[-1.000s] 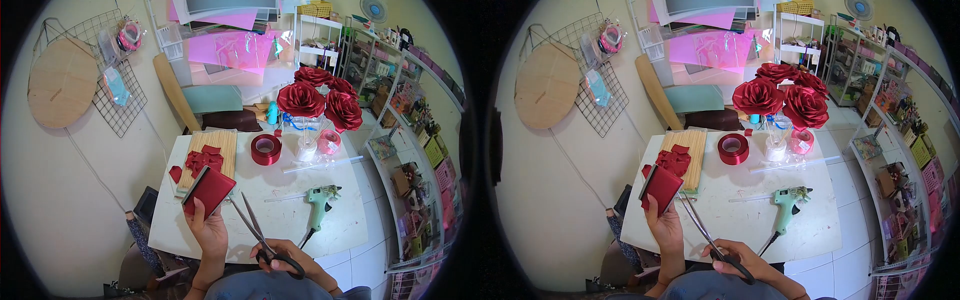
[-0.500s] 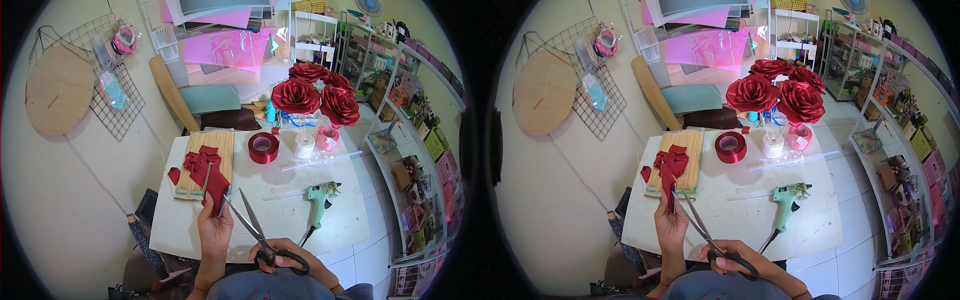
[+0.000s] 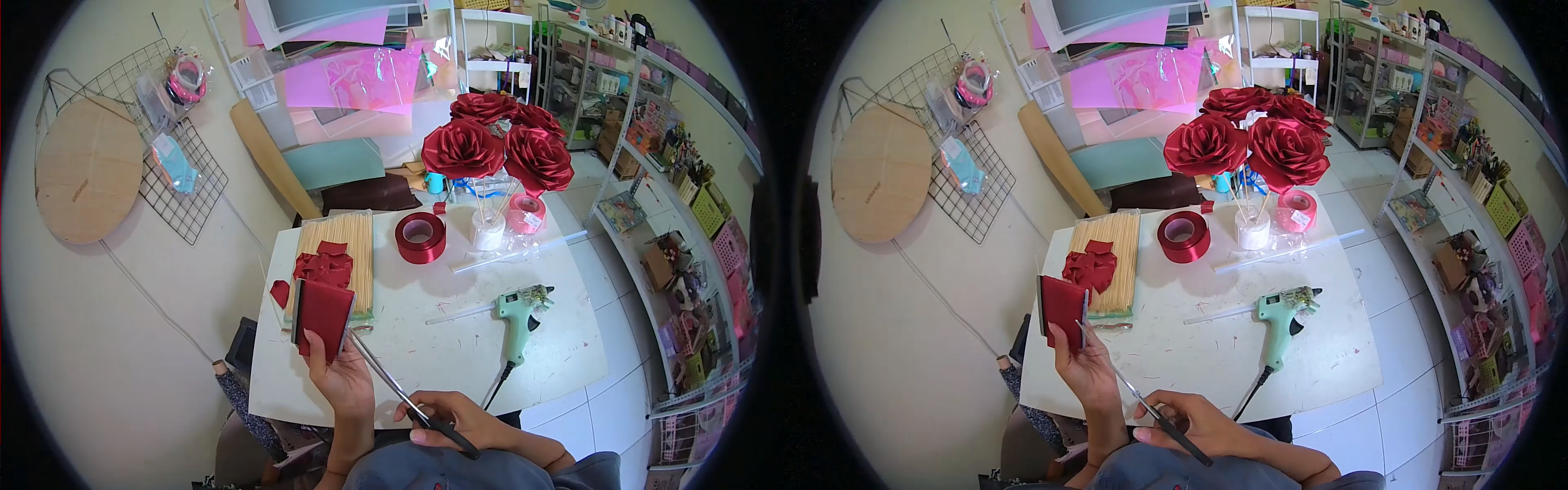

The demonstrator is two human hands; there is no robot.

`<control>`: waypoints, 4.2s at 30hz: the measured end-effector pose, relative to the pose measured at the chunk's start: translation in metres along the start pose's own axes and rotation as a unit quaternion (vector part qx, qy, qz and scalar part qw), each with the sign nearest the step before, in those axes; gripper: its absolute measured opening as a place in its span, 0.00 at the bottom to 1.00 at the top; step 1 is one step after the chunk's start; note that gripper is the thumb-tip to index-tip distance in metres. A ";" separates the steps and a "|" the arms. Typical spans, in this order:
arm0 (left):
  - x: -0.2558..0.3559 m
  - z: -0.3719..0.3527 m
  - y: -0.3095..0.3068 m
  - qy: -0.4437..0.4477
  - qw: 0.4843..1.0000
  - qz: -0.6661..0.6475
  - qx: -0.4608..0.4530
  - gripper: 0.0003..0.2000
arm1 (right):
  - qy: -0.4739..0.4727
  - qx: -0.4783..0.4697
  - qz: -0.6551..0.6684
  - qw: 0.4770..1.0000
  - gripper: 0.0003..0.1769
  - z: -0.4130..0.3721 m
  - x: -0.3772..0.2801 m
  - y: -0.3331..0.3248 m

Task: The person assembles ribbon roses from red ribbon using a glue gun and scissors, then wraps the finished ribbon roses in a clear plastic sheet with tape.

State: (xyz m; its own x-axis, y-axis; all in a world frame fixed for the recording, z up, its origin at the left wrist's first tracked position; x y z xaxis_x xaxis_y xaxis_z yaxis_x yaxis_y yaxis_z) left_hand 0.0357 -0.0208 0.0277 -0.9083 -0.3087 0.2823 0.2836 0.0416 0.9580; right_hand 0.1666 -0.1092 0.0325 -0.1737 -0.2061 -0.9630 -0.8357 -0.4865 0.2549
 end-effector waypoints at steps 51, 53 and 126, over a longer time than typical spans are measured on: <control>-0.002 -0.010 0.005 -0.212 0.975 -0.054 -0.023 0.11 | -0.027 -0.105 0.142 0.984 0.22 0.005 -0.002 0.001; -0.005 -0.009 0.004 -0.245 0.964 -0.089 -0.047 0.11 | -0.072 -0.071 0.119 0.988 0.22 0.006 -0.010 0.002; -0.002 -0.014 0.034 -0.080 0.959 0.206 -0.176 0.14 | -0.030 -0.032 0.166 0.985 0.21 -0.021 -0.007 -0.010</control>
State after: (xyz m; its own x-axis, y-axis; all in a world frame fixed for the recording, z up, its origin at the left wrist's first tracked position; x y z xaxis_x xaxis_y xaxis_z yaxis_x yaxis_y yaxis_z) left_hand 0.0519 -0.0324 0.0593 -0.7241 -0.1845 0.6646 0.6897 -0.2039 0.6948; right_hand 0.1874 -0.1210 0.0390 -0.4636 -0.3123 -0.8292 -0.6944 -0.4533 0.5590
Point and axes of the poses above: each hand's wrist, its own z-axis towards the middle knuckle, its own y-axis out of the palm, x = y × z, the point moved 3 cm from there along z, towards the middle knuckle, and after that the axes turned 1 degree about -y, right-handed, at the moved point
